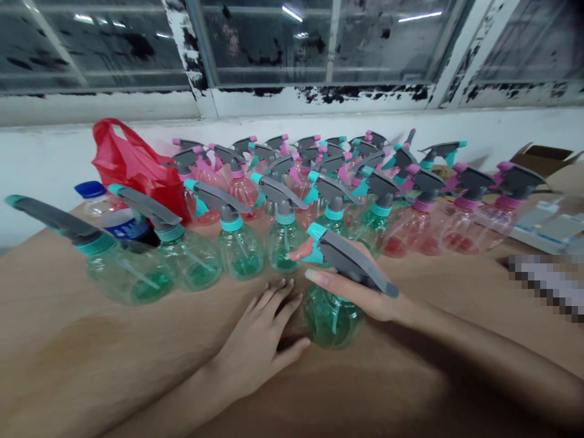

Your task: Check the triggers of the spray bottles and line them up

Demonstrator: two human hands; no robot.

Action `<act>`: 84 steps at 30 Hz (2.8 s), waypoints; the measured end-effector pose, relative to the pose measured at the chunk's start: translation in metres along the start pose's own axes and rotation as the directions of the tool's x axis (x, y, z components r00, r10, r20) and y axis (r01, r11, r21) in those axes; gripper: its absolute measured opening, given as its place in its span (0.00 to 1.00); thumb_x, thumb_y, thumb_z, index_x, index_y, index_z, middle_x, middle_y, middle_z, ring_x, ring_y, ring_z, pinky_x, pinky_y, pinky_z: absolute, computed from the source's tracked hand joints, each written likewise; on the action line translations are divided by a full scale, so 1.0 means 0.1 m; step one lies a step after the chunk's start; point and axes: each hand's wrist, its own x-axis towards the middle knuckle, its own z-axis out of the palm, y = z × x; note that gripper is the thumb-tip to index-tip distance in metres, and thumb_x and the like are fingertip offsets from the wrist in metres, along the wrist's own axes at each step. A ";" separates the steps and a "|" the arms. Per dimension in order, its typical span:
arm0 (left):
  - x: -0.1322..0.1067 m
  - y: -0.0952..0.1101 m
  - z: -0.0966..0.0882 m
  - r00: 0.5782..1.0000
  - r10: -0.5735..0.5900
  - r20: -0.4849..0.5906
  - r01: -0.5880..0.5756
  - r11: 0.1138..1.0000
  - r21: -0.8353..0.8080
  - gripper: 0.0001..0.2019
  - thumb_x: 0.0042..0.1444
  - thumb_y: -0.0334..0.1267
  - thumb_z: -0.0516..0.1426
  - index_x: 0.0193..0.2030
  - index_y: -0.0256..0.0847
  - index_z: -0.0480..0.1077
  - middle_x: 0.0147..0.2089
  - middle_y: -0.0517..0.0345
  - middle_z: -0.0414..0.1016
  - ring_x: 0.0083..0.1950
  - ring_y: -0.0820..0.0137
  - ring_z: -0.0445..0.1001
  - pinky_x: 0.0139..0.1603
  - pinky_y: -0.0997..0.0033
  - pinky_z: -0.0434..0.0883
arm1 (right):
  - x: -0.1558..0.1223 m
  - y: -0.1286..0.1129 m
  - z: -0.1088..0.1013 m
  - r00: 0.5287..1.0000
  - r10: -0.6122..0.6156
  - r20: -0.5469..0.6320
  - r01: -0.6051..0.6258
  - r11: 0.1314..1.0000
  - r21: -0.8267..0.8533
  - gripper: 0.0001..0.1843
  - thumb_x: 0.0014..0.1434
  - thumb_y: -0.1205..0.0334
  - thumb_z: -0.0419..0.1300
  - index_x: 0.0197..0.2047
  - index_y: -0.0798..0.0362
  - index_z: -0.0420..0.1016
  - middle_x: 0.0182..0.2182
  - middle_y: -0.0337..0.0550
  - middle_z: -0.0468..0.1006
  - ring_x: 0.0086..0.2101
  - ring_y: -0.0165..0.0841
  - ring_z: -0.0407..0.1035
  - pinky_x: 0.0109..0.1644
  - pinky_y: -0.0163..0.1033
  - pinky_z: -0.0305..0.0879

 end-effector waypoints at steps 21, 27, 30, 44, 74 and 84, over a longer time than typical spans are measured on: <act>0.01 0.01 -0.01 1.000 -0.001 0.008 0.001 1.000 -0.006 0.28 0.61 0.48 0.55 0.65 0.39 0.56 0.67 0.43 0.57 0.65 0.52 0.58 0.60 0.48 0.60 | -0.06 -0.11 0.06 0.995 0.085 -0.045 -0.080 0.990 0.117 0.11 0.57 0.60 0.60 0.44 0.52 0.69 0.21 0.31 0.67 0.21 0.26 0.63 0.26 0.33 0.62; 0.00 0.00 0.01 1.000 0.002 -0.011 -0.002 1.000 0.008 0.27 0.63 0.48 0.54 0.65 0.40 0.56 0.66 0.45 0.59 0.65 0.53 0.57 0.60 0.49 0.60 | -0.06 -0.09 0.07 0.996 0.060 -0.067 -0.053 0.993 0.101 0.10 0.56 0.61 0.61 0.43 0.52 0.70 0.23 0.34 0.69 0.22 0.26 0.65 0.27 0.33 0.65; 0.01 0.00 0.01 1.000 0.002 -0.003 -0.002 1.000 0.014 0.28 0.63 0.48 0.54 0.65 0.39 0.56 0.66 0.45 0.58 0.66 0.53 0.57 0.60 0.49 0.61 | -0.05 -0.09 0.06 0.996 0.059 -0.063 -0.053 0.993 0.102 0.11 0.56 0.61 0.61 0.43 0.52 0.70 0.24 0.34 0.69 0.22 0.26 0.65 0.27 0.33 0.65; 0.02 0.01 -0.01 1.000 -0.005 0.012 0.005 1.000 -0.001 0.27 0.62 0.47 0.55 0.65 0.39 0.56 0.66 0.43 0.58 0.65 0.52 0.58 0.60 0.49 0.61 | -0.06 -0.08 0.06 0.997 0.053 -0.052 -0.047 0.992 0.118 0.10 0.57 0.61 0.60 0.43 0.50 0.69 0.22 0.32 0.67 0.21 0.25 0.63 0.25 0.33 0.63; 0.00 -0.03 0.03 1.000 0.009 -0.004 -0.009 0.999 0.037 0.27 0.63 0.50 0.53 0.65 0.40 0.57 0.66 0.44 0.59 0.65 0.53 0.58 0.60 0.49 0.61 | -0.06 -0.06 0.03 0.998 -0.024 -0.064 0.023 0.999 -0.028 0.07 0.59 0.57 0.59 0.36 0.52 0.69 0.25 0.33 0.67 0.24 0.25 0.60 0.29 0.34 0.60; 0.01 -0.01 0.01 1.000 0.016 -0.012 -0.016 0.999 0.032 0.26 0.62 0.48 0.54 0.63 0.38 0.59 0.64 0.43 0.61 0.64 0.52 0.60 0.59 0.49 0.62 | -0.06 -0.05 0.07 0.998 0.027 -0.065 -0.023 0.998 0.061 0.11 0.58 0.63 0.60 0.44 0.53 0.69 0.26 0.33 0.68 0.23 0.24 0.62 0.28 0.33 0.62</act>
